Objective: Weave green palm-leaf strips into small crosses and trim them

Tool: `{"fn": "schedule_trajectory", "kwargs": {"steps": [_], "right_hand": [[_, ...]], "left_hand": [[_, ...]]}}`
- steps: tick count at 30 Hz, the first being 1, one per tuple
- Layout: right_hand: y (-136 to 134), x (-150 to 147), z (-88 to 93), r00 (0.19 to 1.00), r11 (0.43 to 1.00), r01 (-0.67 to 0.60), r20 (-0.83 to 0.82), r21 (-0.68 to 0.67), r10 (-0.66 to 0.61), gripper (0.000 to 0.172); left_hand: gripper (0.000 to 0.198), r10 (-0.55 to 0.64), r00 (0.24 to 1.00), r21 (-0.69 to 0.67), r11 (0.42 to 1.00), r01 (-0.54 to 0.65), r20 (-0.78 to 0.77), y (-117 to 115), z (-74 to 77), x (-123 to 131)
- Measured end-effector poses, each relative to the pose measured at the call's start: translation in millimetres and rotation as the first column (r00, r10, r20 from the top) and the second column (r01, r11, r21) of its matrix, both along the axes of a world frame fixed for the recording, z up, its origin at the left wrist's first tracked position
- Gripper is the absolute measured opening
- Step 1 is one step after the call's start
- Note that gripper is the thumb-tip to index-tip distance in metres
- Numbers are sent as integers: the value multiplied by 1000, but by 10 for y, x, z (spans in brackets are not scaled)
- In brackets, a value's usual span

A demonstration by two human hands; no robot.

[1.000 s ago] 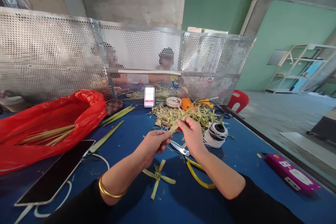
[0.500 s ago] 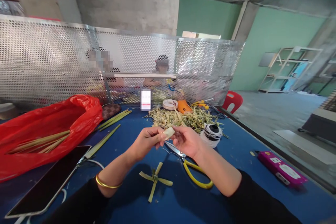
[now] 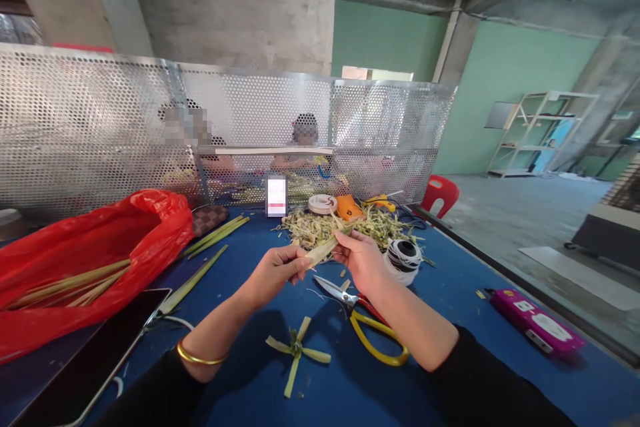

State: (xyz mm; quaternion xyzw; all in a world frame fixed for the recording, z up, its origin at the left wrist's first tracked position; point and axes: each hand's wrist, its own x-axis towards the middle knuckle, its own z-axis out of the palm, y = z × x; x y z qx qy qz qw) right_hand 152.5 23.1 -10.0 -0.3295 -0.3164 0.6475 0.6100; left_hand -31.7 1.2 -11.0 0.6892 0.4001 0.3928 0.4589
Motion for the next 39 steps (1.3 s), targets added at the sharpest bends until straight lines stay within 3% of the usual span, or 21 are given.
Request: {"fn": "schedule_trajectory", "kwargs": {"steps": [5,12,16,18,20,23,25,27,30,34,37,39], "right_hand": [[21,24,13,1000,1000,26,-13,-2,-26,19],[-28,-53,-15,995,989,-99,-28,-112,96,11],[26,-41,-64,1000,995,7,20,-101,-5,17],[84,-4,-101,992,992,112,62,-57,-108,20],[143,38,-138,971,977,212,107,5,-212,23],[189,72,-166,937,951,291,168,103,-305,24],[175,61,-165,926,945,287,207,156,-315,24],[126,21,-160,921,948,246,255,201,-293,23],[19,-70,-171,916,962,124,344,243,-205,22],[-84,-156,-209,897,970,-27,435,241,-83,23],[-90,-158,-211,878,968,-85,476,235,-39,21],[-77,-146,-202,867,964,-119,498,236,-15,18]], "left_hand": [[33,-13,1000,-25,1000,13,-11,9,4,-13],[26,103,992,93,991,-96,-74,74,-3,-82],[26,107,994,7,994,-107,6,107,-29,-106],[28,158,986,-2,987,-158,-49,145,-66,-130],[29,294,945,47,956,-290,-141,183,-99,-170],[22,500,844,169,865,-473,-196,182,-97,-213],[22,587,790,289,798,-529,-175,126,-63,-184],[22,610,768,475,743,-471,-193,38,-33,-94],[17,527,809,461,804,-375,-260,-84,-50,92],[18,406,890,260,900,-350,-209,-103,-146,224],[22,366,925,118,927,-355,-97,-46,-182,209],[26,370,925,92,927,-362,-89,-29,-178,187]]}}
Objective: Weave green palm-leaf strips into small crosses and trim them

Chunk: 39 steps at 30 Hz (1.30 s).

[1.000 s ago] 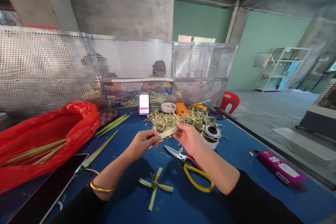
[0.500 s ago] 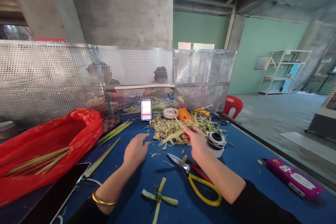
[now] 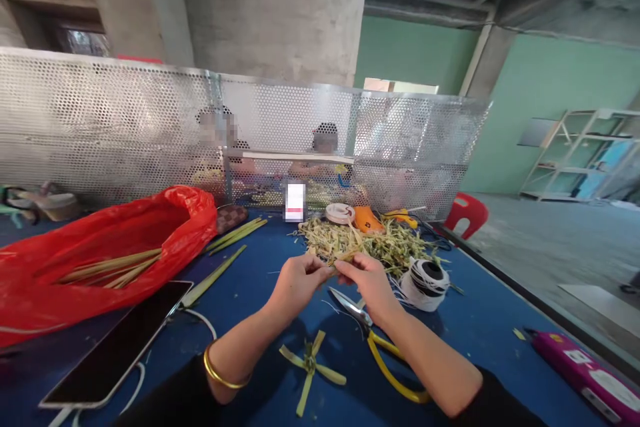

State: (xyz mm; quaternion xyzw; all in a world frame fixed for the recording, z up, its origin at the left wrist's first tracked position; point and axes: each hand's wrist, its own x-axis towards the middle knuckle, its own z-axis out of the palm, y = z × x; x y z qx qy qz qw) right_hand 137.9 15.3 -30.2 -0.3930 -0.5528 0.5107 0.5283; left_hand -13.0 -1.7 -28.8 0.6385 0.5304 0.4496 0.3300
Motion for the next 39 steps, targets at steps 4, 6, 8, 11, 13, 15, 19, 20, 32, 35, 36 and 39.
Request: {"fn": "schedule_trajectory", "kwargs": {"steps": [4,6,8,11,13,15,19,20,32,35,36,39], "right_hand": [[20,7,-2,1000,1000,-23,11,-6,23,13],[24,7,-8,1000,1000,-17,-4,-21,17,14],[28,14,-6,1000,999,0,-30,-35,-1,17],[32,33,13,996,997,52,-71,-49,-55,20],[29,39,26,992,995,86,-86,-58,-91,21],[22,36,32,989,992,107,-90,-72,-113,20],[13,18,18,988,988,116,-94,-101,-126,19],[13,14,13,988,988,111,-95,-104,-121,19],[25,75,98,996,998,29,-83,-64,-34,16],[34,83,83,992,994,52,-107,-98,-63,18],[36,81,74,991,992,55,-114,-116,-68,20],[29,65,52,990,986,47,-124,-160,-67,23]], "left_hand": [[29,58,981,32,998,-53,-185,-58,56,-5],[27,87,955,61,996,-72,-284,-97,97,5],[27,95,932,80,994,-71,-350,-117,137,9],[29,65,917,73,997,-39,-393,-109,173,-1],[31,49,916,77,997,-20,-398,-97,173,-8],[27,55,916,108,994,-12,-397,-93,157,-8],[18,70,920,170,985,-4,-385,-107,117,11],[19,75,919,177,984,-6,-386,-110,111,15],[37,62,914,76,997,-35,-400,-62,100,-25],[38,19,925,108,994,24,-379,-56,94,-31],[35,13,920,145,988,48,-391,-57,91,-31],[19,52,885,281,955,91,-463,-78,91,-23]]}}
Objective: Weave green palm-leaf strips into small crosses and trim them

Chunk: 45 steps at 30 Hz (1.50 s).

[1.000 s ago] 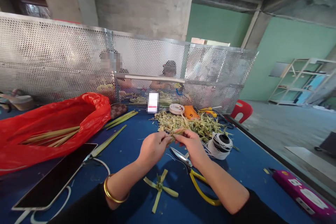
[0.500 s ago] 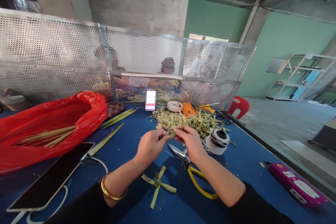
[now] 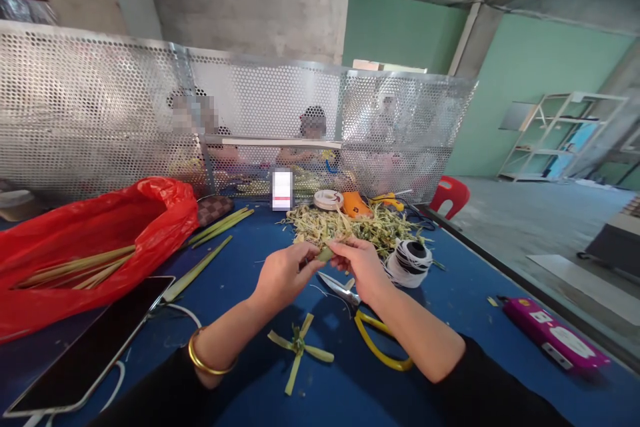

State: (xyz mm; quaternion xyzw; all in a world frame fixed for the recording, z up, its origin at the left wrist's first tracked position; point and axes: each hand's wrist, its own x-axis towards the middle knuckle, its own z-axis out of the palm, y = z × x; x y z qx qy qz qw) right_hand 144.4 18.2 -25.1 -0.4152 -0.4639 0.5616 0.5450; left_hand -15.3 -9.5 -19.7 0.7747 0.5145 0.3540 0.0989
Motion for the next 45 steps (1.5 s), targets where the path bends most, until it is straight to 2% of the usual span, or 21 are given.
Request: {"fn": "schedule_trajectory", "kwargs": {"steps": [3,5,8,10,12,14,17,19,22,25,29,34,37,40,41,42,43,45], "right_hand": [[-18,-24,-12,1000,1000,-5,10,0,5,24],[-31,-40,-19,1000,1000,-8,28,19,7,24],[-48,-61,-24,998,998,-11,62,61,7,20],[-63,-68,-11,996,995,-12,88,103,3,16],[-80,-64,22,994,988,-18,111,152,1,12],[-95,-50,64,993,982,-26,119,188,4,10],[-101,-23,107,996,981,-26,94,193,8,11],[-92,-15,103,998,986,-25,61,165,15,13],[-68,-23,62,999,994,-39,5,102,38,17],[-46,-37,26,997,997,-70,-38,39,72,23],[-50,-41,19,995,996,-92,-46,-7,92,28],[-61,-39,22,998,998,-52,44,43,50,24],[-27,5,80,989,995,-61,142,79,49,26],[-32,157,219,961,987,-90,273,132,51,23],[-63,233,266,934,980,-118,352,159,55,18],[-112,314,299,817,956,-173,576,236,6,16],[-179,398,313,638,935,-255,769,247,-29,13],[-344,551,269,257,926,-347,964,151,-62,12]], "left_hand": [[17,15,998,33,999,-13,-57,-30,32,6],[22,32,996,-25,999,-34,-80,-40,71,-3],[16,53,989,-108,992,-69,-139,-31,124,-35],[14,64,985,-115,990,-83,-160,-16,128,-52],[17,78,991,-108,990,-89,-104,-2,101,-50],[20,77,997,-126,989,-75,15,8,55,-28],[22,27,977,-168,986,9,210,9,9,24],[19,-1,963,-184,982,53,269,-3,18,53],[18,13,972,-175,984,29,234,-37,70,76],[33,56,982,-115,993,-35,182,-71,108,82],[37,29,983,-93,996,-12,181,-88,88,85],[18,53,961,-154,988,-11,271,-74,32,98],[22,74,917,-254,967,30,391,-37,23,94],[24,192,841,-380,925,19,507,27,10,67],[24,228,818,-411,912,12,529,51,1,53],[24,251,803,-429,903,6,541,75,-12,38],[24,263,797,-434,901,-1,544,96,-27,21],[25,274,794,-426,904,-21,543,129,-58,-12]]}}
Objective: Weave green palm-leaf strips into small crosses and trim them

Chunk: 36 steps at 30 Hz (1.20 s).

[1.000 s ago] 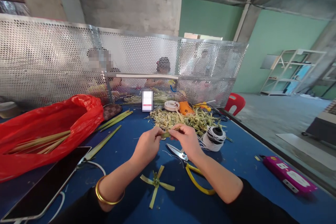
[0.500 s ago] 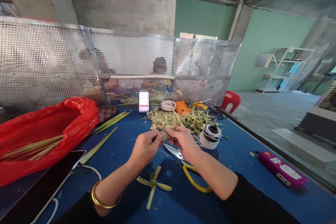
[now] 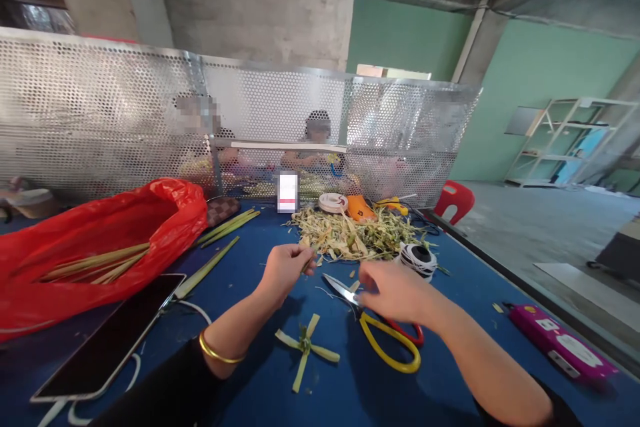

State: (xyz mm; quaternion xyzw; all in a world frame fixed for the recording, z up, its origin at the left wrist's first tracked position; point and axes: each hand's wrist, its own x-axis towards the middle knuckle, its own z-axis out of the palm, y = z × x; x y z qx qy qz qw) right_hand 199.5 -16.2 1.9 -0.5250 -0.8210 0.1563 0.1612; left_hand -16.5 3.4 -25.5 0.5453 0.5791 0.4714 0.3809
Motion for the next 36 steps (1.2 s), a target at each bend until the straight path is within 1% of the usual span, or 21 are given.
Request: {"fn": "schedule_trajectory", "kwargs": {"steps": [1,2,3,4,7,9,12,14,16,18,19,20,22,24,25,26,27,28,31,33,36], "right_hand": [[-86,63,-56,987,1000,1,159,-5,0,13],[-167,115,-127,965,1000,3,264,-20,2,19],[-235,156,-205,948,1000,3,320,-14,2,31],[-287,185,-283,939,1000,8,343,7,-10,41],[-340,216,-457,926,998,26,374,55,-45,59],[-310,211,-507,918,997,29,394,66,-53,67],[-250,220,-520,913,996,57,400,65,-79,75],[-238,256,-512,933,997,70,350,37,-79,75],[-254,310,-499,972,998,51,233,-36,-41,74],[-276,354,-479,999,992,13,33,-129,-9,68],[-280,362,-466,996,984,-4,-92,-178,-13,64],[-275,354,-450,974,972,-16,-225,-232,-38,59],[-230,288,-409,875,934,-50,-466,-354,-130,51],[-141,165,-356,757,885,-100,-612,-454,-228,48],[-86,93,-327,712,871,-131,-657,-473,-250,46],[-29,21,-299,686,868,-158,-684,-471,-247,46],[25,-46,-275,681,871,-182,-698,-456,-223,47],[72,-101,-259,695,876,-201,-694,-438,-187,48],[159,-172,-270,801,907,-183,-593,-379,-86,47],[170,-144,-318,861,928,-131,-504,-350,-68,47],[156,-64,-383,898,940,-82,-433,-333,-75,50]], "left_hand": [[26,10,1000,6,1000,-10,-3,11,-13,-14],[27,20,1000,12,1000,-20,-5,18,-24,-26],[27,29,1000,17,999,-29,-8,22,-32,-36],[27,38,999,20,999,-38,-11,24,-37,-42],[26,56,998,22,998,-56,-22,24,-41,-51],[26,65,997,22,998,-65,-33,25,-41,-59],[27,86,994,27,996,-84,-62,33,-44,-90],[28,101,991,35,995,-98,-84,43,-48,-119],[28,115,988,43,993,-111,-101,57,-52,-145],[28,126,986,51,991,-121,-111,74,-55,-162],[29,132,985,55,990,-126,-115,81,-56,-167],[29,136,984,59,990,-130,-118,89,-57,-170],[29,145,981,67,988,-138,-126,99,-58,-175],[29,155,979,77,986,-146,-135,104,-59,-186],[29,162,977,83,985,-151,-140,106,-59,-196],[29,170,975,89,983,-159,-145,108,-57,-208],[29,181,972,95,981,-168,-148,112,-55,-223],[29,194,969,100,979,-180,-151,117,-53,-239],[29,235,960,107,970,-220,-150,141,-50,-279],[28,250,958,108,966,-236,-142,158,-61,-283],[27,239,963,113,968,-225,-128,170,-103,-243]]}}
